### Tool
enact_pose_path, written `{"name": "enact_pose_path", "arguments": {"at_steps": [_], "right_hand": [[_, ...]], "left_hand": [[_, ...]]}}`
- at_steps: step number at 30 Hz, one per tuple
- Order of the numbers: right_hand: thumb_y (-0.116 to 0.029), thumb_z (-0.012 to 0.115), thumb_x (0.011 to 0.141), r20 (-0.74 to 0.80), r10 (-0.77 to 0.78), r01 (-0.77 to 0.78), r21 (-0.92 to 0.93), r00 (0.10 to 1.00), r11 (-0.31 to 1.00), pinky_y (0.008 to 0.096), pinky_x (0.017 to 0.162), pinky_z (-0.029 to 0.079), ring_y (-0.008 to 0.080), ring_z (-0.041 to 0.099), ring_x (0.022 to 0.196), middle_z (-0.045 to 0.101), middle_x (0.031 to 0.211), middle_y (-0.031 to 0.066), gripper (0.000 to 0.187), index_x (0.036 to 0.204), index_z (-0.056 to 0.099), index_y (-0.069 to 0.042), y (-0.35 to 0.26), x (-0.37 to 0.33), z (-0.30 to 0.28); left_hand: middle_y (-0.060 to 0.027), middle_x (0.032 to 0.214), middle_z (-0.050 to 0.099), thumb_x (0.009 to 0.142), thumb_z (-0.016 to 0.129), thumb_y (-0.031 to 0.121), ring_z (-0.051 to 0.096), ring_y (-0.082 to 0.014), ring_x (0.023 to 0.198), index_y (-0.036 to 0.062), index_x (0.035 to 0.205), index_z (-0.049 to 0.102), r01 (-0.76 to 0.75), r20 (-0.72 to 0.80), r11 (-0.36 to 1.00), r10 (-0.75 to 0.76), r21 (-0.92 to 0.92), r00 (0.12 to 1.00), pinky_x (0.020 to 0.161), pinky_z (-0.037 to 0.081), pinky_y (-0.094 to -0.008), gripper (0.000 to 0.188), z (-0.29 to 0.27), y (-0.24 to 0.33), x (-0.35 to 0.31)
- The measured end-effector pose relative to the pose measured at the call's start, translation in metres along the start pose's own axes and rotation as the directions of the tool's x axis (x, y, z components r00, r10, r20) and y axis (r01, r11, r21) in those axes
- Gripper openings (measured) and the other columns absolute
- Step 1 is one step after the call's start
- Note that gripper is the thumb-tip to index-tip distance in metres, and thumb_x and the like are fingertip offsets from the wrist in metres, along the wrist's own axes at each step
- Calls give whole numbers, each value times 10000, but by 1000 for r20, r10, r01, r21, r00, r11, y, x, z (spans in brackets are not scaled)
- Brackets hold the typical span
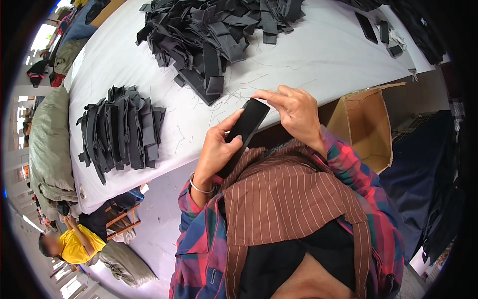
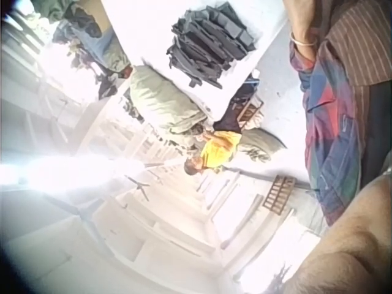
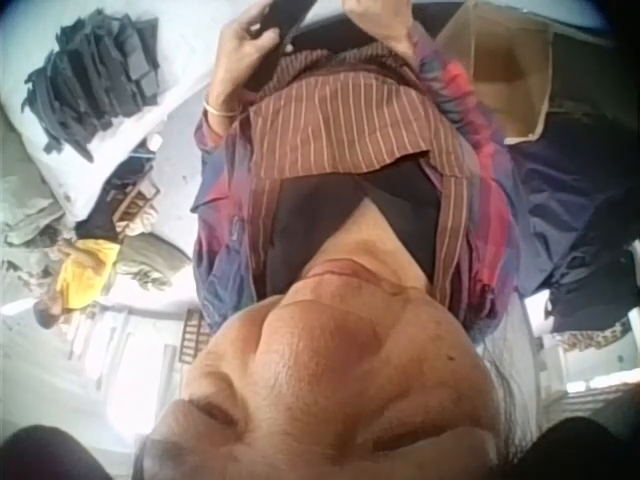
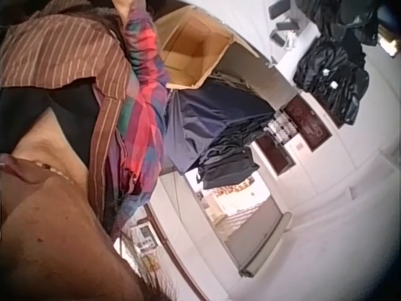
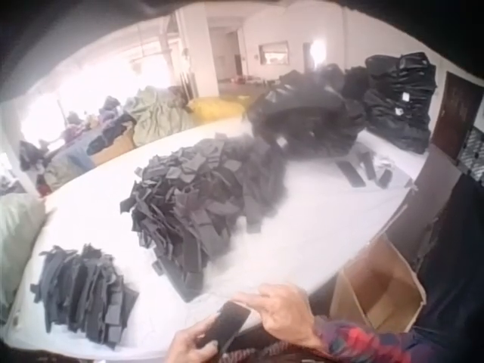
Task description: Trimming and preparing black fabric strips using small scissors.
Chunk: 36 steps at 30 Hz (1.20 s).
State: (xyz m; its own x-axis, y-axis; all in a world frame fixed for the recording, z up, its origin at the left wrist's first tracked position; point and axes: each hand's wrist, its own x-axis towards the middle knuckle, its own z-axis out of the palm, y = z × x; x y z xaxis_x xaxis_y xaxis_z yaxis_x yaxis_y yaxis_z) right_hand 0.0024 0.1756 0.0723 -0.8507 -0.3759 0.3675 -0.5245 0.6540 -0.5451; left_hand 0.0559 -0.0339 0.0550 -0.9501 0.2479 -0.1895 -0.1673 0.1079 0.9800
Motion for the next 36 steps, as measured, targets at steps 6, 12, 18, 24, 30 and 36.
{"name": "enact_pose_path", "arguments": {"at_steps": [6,12,18,24,30,36], "right_hand": [[-79,588,853,-136,197,-162,232,971,959,328,598,428,244,526,611,522,679,51,304,1104,682,-221,7,0,4],[-116,624,831,-68,45,-33,168,997,985,326,612,417,233,565,663,594,749,43,289,1109,668,-181,0,2,-14],[-173,648,814,-75,-70,70,-3,995,998,319,629,384,187,604,705,652,812,-7,172,983,682,-180,-7,4,-7],[-122,656,817,-146,-86,93,36,986,995,287,626,381,167,565,649,592,696,10,201,1018,657,-108,0,6,-1],[-167,749,785,214,192,-287,665,958,690,204,575,406,49,485,630,545,693,0,280,1028,638,-85,2,-6,6],[-172,771,660,104,-97,62,298,990,953,312,598,442,216,597,636,618,758,14,316,960,676,-137,-15,-10,11]], "left_hand": [[-136,1089,599,772,494,-133,632,-152,801,-43,1363,413,34,3,992,-34,-120,999,637,584,-273,603,-1,1,-1],[-131,1106,605,776,504,-124,626,-135,809,-44,1364,411,81,-14,969,-87,-232,996,647,570,-260,601,1,2,-4],[-132,1135,592,795,506,-126,635,-142,791,-29,1382,393,76,2,960,-78,-270,997,642,569,-256,605,8,7,-3],[-148,1140,585,820,509,-127,664,-190,734,3,1392,391,103,12,930,-106,-353,994,621,579,-268,598,13,6,-7],[-112,1020,627,851,506,-102,672,-198,709,-15,1224,516,78,-122,879,-152,-470,981,581,571,-269,383,27,-2,5],[-30,870,642,804,503,-132,584,-73,769,10,909,627,-147,-325,908,13,-393,945,687,479,-212,215,26,-25,22]]}}
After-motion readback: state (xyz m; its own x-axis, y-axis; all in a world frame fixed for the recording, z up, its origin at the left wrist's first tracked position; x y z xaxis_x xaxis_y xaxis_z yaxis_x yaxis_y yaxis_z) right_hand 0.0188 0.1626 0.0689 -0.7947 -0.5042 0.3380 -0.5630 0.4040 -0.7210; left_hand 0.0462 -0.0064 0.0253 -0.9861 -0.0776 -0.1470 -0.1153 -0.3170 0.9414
